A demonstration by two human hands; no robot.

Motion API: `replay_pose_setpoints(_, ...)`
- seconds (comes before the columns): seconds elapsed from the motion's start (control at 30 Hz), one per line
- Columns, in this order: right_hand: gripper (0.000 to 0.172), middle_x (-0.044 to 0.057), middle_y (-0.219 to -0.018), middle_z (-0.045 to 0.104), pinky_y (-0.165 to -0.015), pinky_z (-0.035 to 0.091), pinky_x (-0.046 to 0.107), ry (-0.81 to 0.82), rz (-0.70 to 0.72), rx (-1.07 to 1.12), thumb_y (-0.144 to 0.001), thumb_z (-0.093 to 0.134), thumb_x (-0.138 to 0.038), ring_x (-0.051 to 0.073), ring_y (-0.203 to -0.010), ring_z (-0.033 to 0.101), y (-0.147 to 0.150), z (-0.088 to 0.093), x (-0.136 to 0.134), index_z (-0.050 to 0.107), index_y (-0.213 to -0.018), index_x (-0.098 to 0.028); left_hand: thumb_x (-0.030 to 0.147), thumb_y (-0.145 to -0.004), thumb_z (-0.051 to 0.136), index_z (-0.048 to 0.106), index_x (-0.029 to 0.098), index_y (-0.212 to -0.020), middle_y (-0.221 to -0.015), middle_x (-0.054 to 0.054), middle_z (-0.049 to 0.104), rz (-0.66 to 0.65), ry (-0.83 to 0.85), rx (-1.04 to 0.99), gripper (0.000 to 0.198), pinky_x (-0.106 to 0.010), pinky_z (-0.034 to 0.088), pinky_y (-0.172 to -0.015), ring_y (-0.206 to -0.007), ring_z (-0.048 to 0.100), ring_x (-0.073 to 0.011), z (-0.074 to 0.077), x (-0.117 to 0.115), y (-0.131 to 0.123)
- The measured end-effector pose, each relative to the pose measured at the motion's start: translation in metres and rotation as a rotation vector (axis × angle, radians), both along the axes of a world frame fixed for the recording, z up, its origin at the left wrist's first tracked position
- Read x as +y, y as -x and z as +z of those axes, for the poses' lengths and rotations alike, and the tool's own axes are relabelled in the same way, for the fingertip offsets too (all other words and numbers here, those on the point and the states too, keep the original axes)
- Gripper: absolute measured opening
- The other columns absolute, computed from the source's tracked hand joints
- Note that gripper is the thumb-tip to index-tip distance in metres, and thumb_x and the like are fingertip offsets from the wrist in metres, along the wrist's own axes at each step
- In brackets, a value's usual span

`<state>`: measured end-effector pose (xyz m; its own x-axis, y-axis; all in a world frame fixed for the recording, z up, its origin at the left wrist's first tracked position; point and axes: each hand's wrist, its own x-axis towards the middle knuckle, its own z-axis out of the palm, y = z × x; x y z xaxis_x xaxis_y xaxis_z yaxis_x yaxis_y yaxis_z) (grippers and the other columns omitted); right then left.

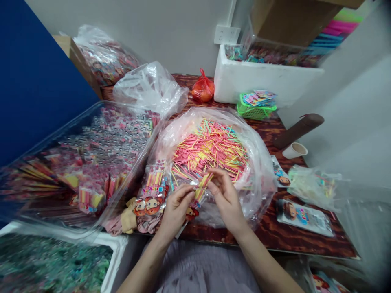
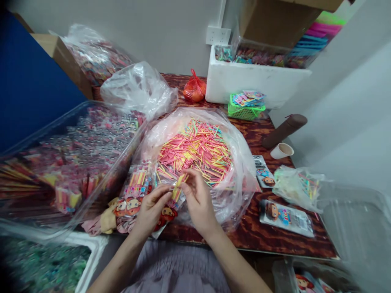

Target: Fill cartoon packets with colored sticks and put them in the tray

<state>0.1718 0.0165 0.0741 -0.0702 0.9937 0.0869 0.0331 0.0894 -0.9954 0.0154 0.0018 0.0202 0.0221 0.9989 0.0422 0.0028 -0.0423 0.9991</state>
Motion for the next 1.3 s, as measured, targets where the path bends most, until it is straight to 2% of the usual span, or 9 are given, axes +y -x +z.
replay_pose_setpoints(0.13, 0.017, 0.005, -0.103, 0.064, -0.092, 0.045, 0.034, -0.183, 0.083, -0.269, -0.096, 0.048, -0.024, 0.02, -0.102, 0.059, 0.002, 0.001, -0.004, 0.065, -0.095, -0.024, 0.028, -0.087, 0.062, 0.073, 0.021, -0.097, -0.099, -0.003, 0.069, -0.003, 0.04, -0.055, 0.016, -0.027, 0.047, -0.088, -0.096, 0.062, -0.0172, 0.002, 0.0, 0.0)
replay_pose_setpoints(0.47, 0.025, 0.005, -0.114, 0.063, -0.094, 0.045, 0.035, -0.154, 0.146, -0.208, -0.094, 0.053, -0.022, 0.02, -0.109, 0.057, 0.008, -0.005, -0.017, 0.064, -0.115, -0.029, 0.034, -0.079, 0.071, 0.074, 0.02, -0.095, -0.095, -0.004, 0.072, 0.085, 0.189, -0.142, 0.021, -0.027, 0.05, -0.083, -0.089, 0.064, -0.0172, -0.009, -0.007, 0.016)
replay_pose_setpoints(0.57, 0.027, 0.004, -0.107, 0.066, -0.087, 0.048, 0.033, -0.072, -0.005, -0.22, -0.095, 0.049, -0.024, 0.019, -0.099, 0.061, -0.013, -0.028, -0.007, 0.057, -0.12, -0.027, 0.037, -0.076, 0.075, 0.073, 0.02, -0.096, -0.094, -0.002, 0.072, 0.182, 0.264, -0.165, 0.026, -0.025, 0.051, -0.079, -0.086, 0.064, -0.0153, -0.015, -0.008, 0.025)
replay_pose_setpoints(0.63, 0.017, 0.007, -0.1, 0.065, -0.087, 0.046, 0.036, -0.061, -0.134, -0.499, -0.093, 0.048, -0.019, 0.022, -0.096, 0.06, -0.03, -0.051, 0.006, 0.063, -0.102, -0.021, 0.038, -0.074, 0.076, 0.073, 0.021, -0.096, -0.09, -0.001, 0.072, 0.223, 0.288, -0.181, 0.028, -0.023, 0.051, -0.077, -0.083, 0.064, -0.0142, -0.015, -0.007, 0.027)
replay_pose_setpoints(0.73, 0.017, 0.011, -0.098, 0.065, -0.09, 0.044, 0.04, -0.074, -0.055, -0.886, -0.087, 0.05, -0.01, 0.026, -0.099, 0.057, -0.048, -0.083, 0.023, 0.064, -0.092, -0.018, 0.039, -0.074, 0.076, 0.074, 0.02, -0.092, -0.088, -0.001, 0.072, 0.197, 0.269, -0.144, 0.027, -0.024, 0.051, -0.078, -0.082, 0.064, -0.0145, -0.01, -0.004, 0.024)
replay_pose_setpoints(0.83, 0.025, 0.012, -0.102, 0.065, -0.091, 0.044, 0.04, -0.121, 0.002, -0.911, -0.086, 0.047, -0.008, 0.026, -0.102, 0.056, -0.052, -0.092, 0.03, 0.064, -0.101, -0.017, 0.038, -0.078, 0.072, 0.075, 0.019, -0.09, -0.094, -0.004, 0.072, 0.13, 0.198, -0.055, 0.022, -0.027, 0.05, -0.083, -0.089, 0.065, -0.0175, -0.002, -0.001, 0.018)
replay_pose_setpoints(1.1, 0.018, 0.0, -0.088, 0.06, -0.07, 0.049, 0.028, -0.132, -0.325, 0.046, -0.085, 0.064, -0.021, 0.017, -0.08, 0.059, -0.024, -0.007, 0.022, 0.059, -0.101, -0.026, 0.035, -0.084, 0.064, 0.075, 0.019, -0.085, -0.095, -0.006, 0.072, 0.029, 0.126, 0.06, 0.02, -0.028, 0.051, -0.083, -0.09, 0.065, -0.0189, 0.003, -0.002, 0.01)
replay_pose_setpoints(1.2, 0.017, 0.0, -0.089, 0.061, -0.071, 0.05, 0.029, -0.202, -0.381, 0.12, -0.085, 0.065, -0.019, 0.016, -0.079, 0.06, -0.006, 0.015, 0.014, 0.057, -0.098, -0.028, 0.035, -0.084, 0.064, 0.075, 0.019, -0.084, -0.093, -0.005, 0.072, 0.009, 0.12, 0.054, 0.019, -0.027, 0.05, -0.08, -0.088, 0.064, -0.018, 0.005, -0.003, 0.007)
replay_pose_setpoints(1.3, 0.015, 0.0, -0.091, 0.062, -0.074, 0.049, 0.03, -0.191, -0.276, 0.012, -0.087, 0.063, -0.019, 0.016, -0.08, 0.06, 0.006, 0.01, 0.007, 0.059, -0.099, -0.028, 0.035, -0.084, 0.064, 0.074, 0.018, -0.084, -0.09, -0.004, 0.071, 0.003, 0.124, 0.048, 0.02, -0.026, 0.049, -0.078, -0.085, 0.063, -0.0174, 0.007, -0.005, 0.006)
